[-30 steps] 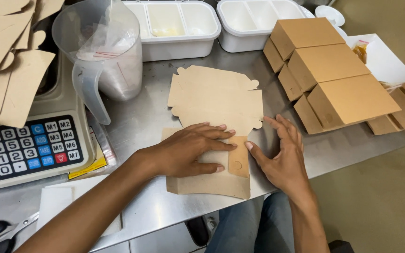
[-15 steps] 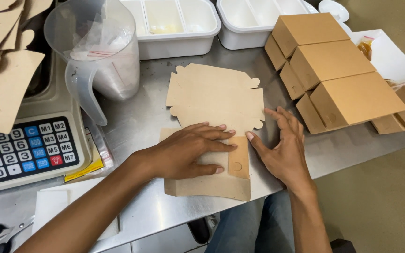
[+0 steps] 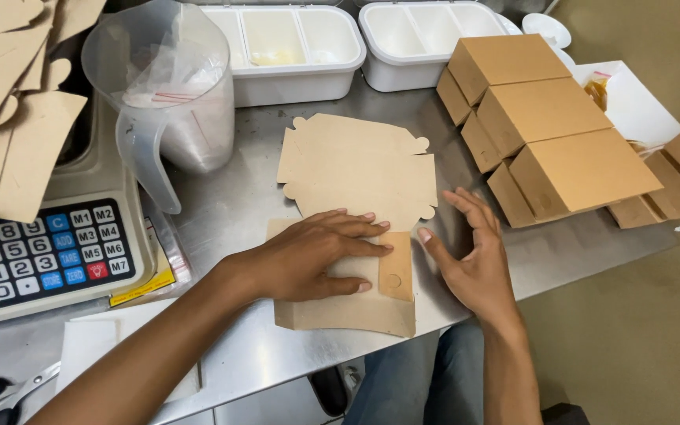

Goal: The person assembles flat cardboard box blanks on a stainless steel countertop. They fold the side flaps and tuck the tabs into slots to form the box shape, repeating the process for multiple units.

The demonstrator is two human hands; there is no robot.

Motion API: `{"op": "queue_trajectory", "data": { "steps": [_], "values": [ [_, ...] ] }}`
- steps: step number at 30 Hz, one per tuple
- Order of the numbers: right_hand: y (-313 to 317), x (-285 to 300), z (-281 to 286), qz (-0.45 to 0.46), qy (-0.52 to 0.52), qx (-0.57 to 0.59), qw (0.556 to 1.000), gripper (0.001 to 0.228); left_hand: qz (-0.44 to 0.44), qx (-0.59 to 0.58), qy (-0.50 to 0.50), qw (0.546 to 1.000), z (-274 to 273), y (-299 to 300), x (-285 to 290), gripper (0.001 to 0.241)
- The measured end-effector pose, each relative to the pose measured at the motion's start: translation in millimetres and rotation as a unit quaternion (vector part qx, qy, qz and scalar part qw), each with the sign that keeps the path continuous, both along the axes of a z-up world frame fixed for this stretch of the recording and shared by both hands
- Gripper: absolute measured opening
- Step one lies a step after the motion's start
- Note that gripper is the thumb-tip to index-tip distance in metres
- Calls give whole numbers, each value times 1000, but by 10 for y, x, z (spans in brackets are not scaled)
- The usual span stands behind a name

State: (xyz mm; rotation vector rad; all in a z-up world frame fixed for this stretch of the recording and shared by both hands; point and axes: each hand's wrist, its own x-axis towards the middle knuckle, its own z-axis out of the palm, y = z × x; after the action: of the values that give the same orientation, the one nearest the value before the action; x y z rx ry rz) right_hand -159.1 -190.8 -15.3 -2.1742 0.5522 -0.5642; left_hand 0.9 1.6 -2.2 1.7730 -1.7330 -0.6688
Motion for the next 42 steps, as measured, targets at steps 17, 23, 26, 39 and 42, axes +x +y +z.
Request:
{"op": "queue_trajectory", "data": {
  "steps": [17, 23, 26, 39, 42],
  "values": [
    [151, -451, -163, 56, 37, -67, 995, 76, -27, -55, -57, 996, -377, -48, 100, 55],
    [131, -442, -218, 55, 17, -91, 994, 75, -32, -69, -63, 995, -394, -51, 105, 54],
    [141, -405, -217, 26, 36, -77, 996, 73, -30, -61, -59, 996, -389, -50, 100, 54],
    [91, -198, -162, -15, 88, -88, 992, 65, -26, -58, -62, 996, -403, -52, 99, 54],
    [29, -156, -201, -4, 81, -110, 991, 63, -26, -54, -61, 996, -383, -58, 89, 55]
  ]
}}
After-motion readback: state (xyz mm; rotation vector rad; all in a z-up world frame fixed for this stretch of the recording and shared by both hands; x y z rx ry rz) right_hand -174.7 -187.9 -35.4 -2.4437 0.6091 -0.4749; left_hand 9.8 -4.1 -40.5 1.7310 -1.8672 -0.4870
